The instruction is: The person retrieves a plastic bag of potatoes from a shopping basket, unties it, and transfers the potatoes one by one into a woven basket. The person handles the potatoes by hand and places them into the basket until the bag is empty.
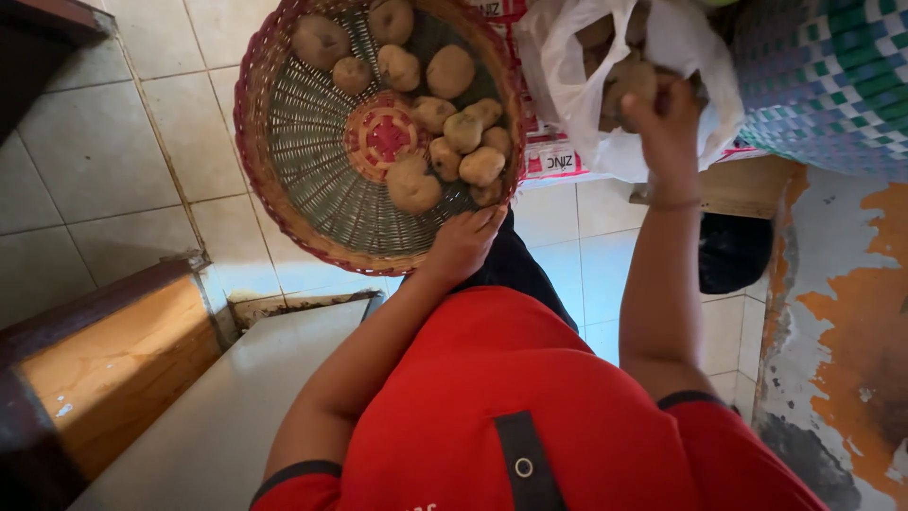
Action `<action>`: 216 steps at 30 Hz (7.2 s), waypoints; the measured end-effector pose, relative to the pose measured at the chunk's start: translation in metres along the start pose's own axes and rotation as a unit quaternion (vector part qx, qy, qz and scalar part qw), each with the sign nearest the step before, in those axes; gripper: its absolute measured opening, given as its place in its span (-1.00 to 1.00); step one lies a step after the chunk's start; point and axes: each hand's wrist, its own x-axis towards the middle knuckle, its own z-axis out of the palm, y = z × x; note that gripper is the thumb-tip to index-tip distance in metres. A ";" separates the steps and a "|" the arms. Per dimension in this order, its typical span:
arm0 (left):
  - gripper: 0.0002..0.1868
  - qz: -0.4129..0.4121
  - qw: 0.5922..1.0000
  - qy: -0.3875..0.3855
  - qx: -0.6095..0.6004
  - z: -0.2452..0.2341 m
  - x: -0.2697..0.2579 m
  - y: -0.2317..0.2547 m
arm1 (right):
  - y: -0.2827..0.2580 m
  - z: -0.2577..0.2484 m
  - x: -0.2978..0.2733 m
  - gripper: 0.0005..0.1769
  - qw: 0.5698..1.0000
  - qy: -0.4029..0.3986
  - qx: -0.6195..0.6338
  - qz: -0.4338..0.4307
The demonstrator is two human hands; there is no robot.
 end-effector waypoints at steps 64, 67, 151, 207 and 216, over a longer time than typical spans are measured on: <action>-0.46 0.004 1.000 -0.018 -0.023 -0.011 0.007 0.003 | 0.124 -0.020 0.017 -0.73 0.919 -0.020 -0.391 -0.049; -0.46 0.003 1.000 -0.019 -0.024 -0.012 0.008 0.004 | 0.142 -0.018 0.013 -0.64 0.928 0.020 -0.370 -0.041; -0.47 -0.009 0.999 -0.027 -0.041 -0.011 0.008 0.005 | 0.041 0.064 0.033 -0.57 0.939 -0.136 -0.310 0.052; -0.47 0.002 0.999 -0.009 -0.052 -0.014 0.009 0.002 | 0.087 0.018 -0.015 -0.82 0.834 -0.156 -0.487 -0.205; -0.46 0.006 0.998 -0.034 -0.044 -0.009 0.007 -0.001 | -0.041 0.011 -0.049 -0.30 0.984 0.022 -0.127 -0.123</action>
